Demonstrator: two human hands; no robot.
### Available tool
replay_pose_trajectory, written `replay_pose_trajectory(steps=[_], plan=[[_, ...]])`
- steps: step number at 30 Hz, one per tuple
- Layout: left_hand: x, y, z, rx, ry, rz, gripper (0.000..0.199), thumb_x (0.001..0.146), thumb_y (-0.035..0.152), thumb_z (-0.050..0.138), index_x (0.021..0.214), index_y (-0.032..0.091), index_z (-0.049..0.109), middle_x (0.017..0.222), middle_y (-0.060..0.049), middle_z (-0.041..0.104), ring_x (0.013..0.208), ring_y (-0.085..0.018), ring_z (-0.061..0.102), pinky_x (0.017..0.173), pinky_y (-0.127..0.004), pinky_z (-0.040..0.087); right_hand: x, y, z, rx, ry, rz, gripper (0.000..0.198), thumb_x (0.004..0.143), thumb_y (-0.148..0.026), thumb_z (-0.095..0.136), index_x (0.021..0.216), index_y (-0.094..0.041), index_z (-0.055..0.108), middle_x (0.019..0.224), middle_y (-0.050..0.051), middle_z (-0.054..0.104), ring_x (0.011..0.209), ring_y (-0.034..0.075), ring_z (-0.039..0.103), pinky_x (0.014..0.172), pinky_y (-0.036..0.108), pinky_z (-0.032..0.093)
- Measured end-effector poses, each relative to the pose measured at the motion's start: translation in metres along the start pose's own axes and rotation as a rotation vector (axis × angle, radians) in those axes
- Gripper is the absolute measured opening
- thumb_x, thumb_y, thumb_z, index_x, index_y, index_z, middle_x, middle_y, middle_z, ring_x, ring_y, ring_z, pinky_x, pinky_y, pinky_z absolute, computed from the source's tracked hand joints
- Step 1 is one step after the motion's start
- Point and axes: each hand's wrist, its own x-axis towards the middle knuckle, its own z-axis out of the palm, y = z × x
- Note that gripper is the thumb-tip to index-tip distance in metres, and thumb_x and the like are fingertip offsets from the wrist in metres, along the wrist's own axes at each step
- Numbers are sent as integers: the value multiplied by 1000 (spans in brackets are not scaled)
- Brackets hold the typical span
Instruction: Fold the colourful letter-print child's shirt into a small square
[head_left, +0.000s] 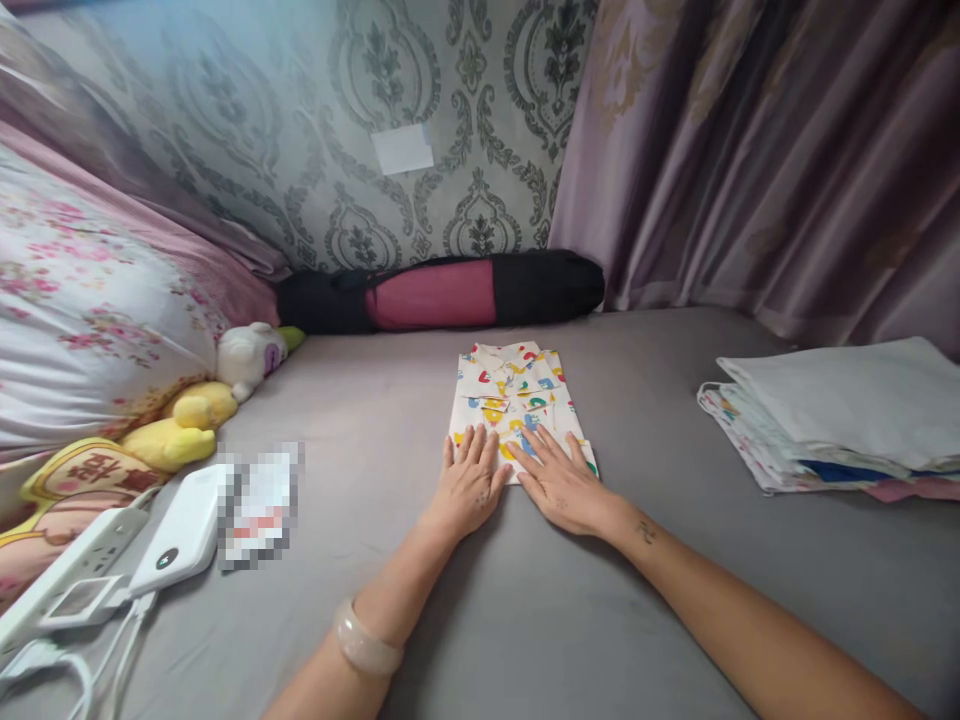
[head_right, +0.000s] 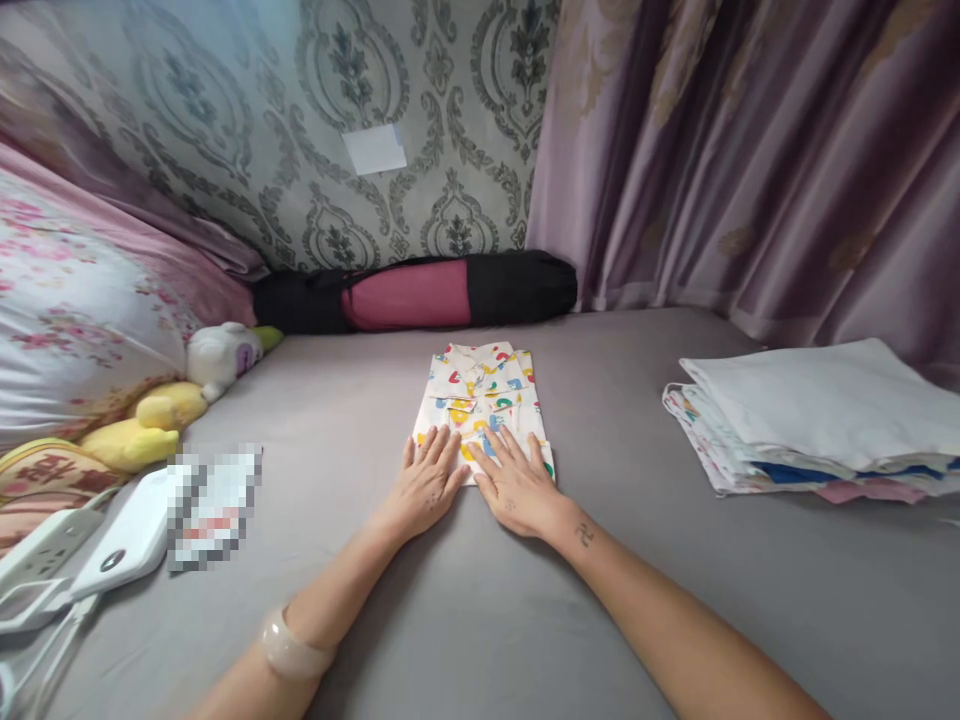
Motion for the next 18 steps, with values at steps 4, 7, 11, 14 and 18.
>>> replay_pose_trajectory(steps=[4,7,11,14,18], plan=[[0,0,-2,-7,-12,-7,63,95,50,16,147,15,26,154,-10,21,143,-27,14,114,-54,16,-1,0,-1,5,-5,0,53,97,-41,19,148,-29,24,156,6,13,142,27,7,111,59,6],[-2,-1,-4,-2,10,-2,60,96,48,18,146,16,28,153,-10,23,143,-27,15,113,-54,17,-2,1,-1,2,4,-3,52,96,-38,19,148,-28,24,156,5,13,142,26,8,112,56,7],[-4,-3,-5,30,105,-20,55,97,42,18,144,16,33,153,-10,26,142,-27,16,113,-55,15,-3,6,0,-23,56,49,53,96,-38,20,148,-27,23,156,6,13,143,25,7,112,55,5],[-5,-5,-3,37,134,-38,55,97,41,18,143,16,34,152,-11,28,142,-27,17,113,-55,15,-2,10,3,-30,68,74,54,96,-39,19,148,-27,22,156,6,12,143,26,6,112,56,5],[-3,-7,1,20,56,-38,56,97,42,17,143,15,33,151,-12,29,141,-29,20,112,-54,19,-1,13,5,-17,41,78,55,96,-41,18,148,-26,23,156,6,13,142,26,7,112,56,6]])
